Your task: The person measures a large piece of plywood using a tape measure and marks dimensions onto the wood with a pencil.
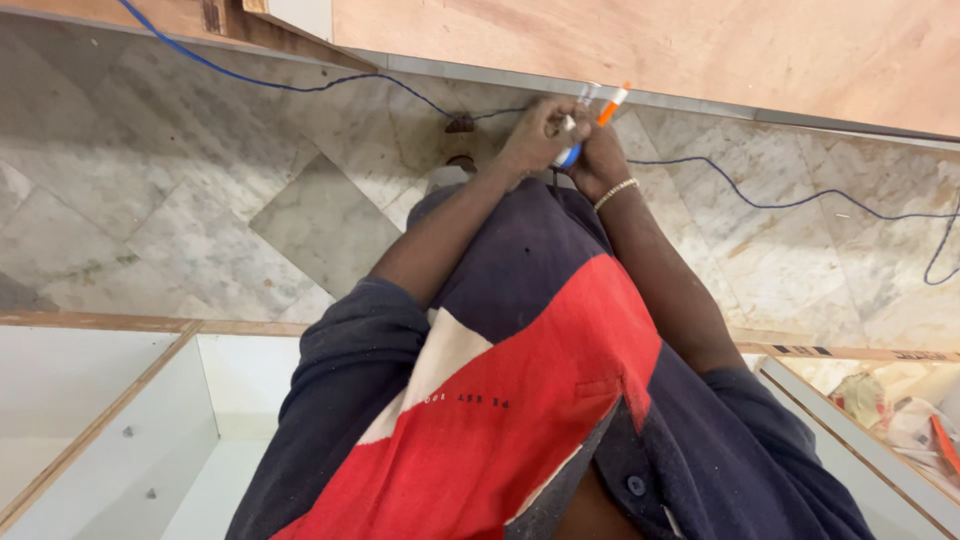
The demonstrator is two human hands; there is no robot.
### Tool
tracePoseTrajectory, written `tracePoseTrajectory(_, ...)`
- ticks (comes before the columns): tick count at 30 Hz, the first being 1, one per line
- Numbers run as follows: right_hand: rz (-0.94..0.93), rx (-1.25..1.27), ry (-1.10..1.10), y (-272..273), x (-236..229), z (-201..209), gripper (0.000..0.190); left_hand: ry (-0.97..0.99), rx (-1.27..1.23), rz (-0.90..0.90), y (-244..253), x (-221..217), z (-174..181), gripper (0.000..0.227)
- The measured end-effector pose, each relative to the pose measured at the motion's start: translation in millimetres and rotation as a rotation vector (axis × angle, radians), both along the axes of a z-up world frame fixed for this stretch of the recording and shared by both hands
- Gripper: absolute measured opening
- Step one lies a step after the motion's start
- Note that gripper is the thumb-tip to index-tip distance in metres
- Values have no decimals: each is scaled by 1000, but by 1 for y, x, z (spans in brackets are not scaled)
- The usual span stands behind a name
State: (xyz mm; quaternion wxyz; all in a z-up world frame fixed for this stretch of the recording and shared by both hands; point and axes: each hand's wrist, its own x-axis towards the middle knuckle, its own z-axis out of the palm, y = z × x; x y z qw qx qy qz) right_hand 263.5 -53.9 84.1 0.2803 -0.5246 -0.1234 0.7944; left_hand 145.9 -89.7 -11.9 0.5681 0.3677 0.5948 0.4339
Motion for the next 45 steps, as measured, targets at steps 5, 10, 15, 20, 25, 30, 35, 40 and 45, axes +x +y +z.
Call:
tracePoseTrajectory(5,-11,160,50,-21,19,-15,26,-94,64,-124,-18,20,-10,79)
tracePoseTrajectory(10,0,207,-204,-22,49,-18,27,310,-59,-295,-14,5,22,56)
tracePoseTrajectory(15,-317,324,-190,17,173,-35,27,626,-141,-537,-41,-43,17,51)
tracePoseTrajectory(20,-536,307,-252,38,306,-55,28,690,-312,-527,-86,-53,40,46)
tracePoseTrajectory(25,-527,384,-241,11,289,-70,21,890,-391,-697,-95,5,33,39)
tracePoseTrajectory(30,-249,373,-345,-48,194,-58,23,929,-431,-602,-79,57,70,37)
tracePoseTrajectory(35,-155,305,-287,-60,141,-35,26,1024,-199,-483,-55,70,106,32)
tracePoseTrajectory(40,-471,300,-328,17,195,-74,24,1011,-8,-436,-19,7,70,30)
tracePoseTrajectory(45,-883,297,-455,105,339,-63,26,1161,21,-493,7,-118,89,36)
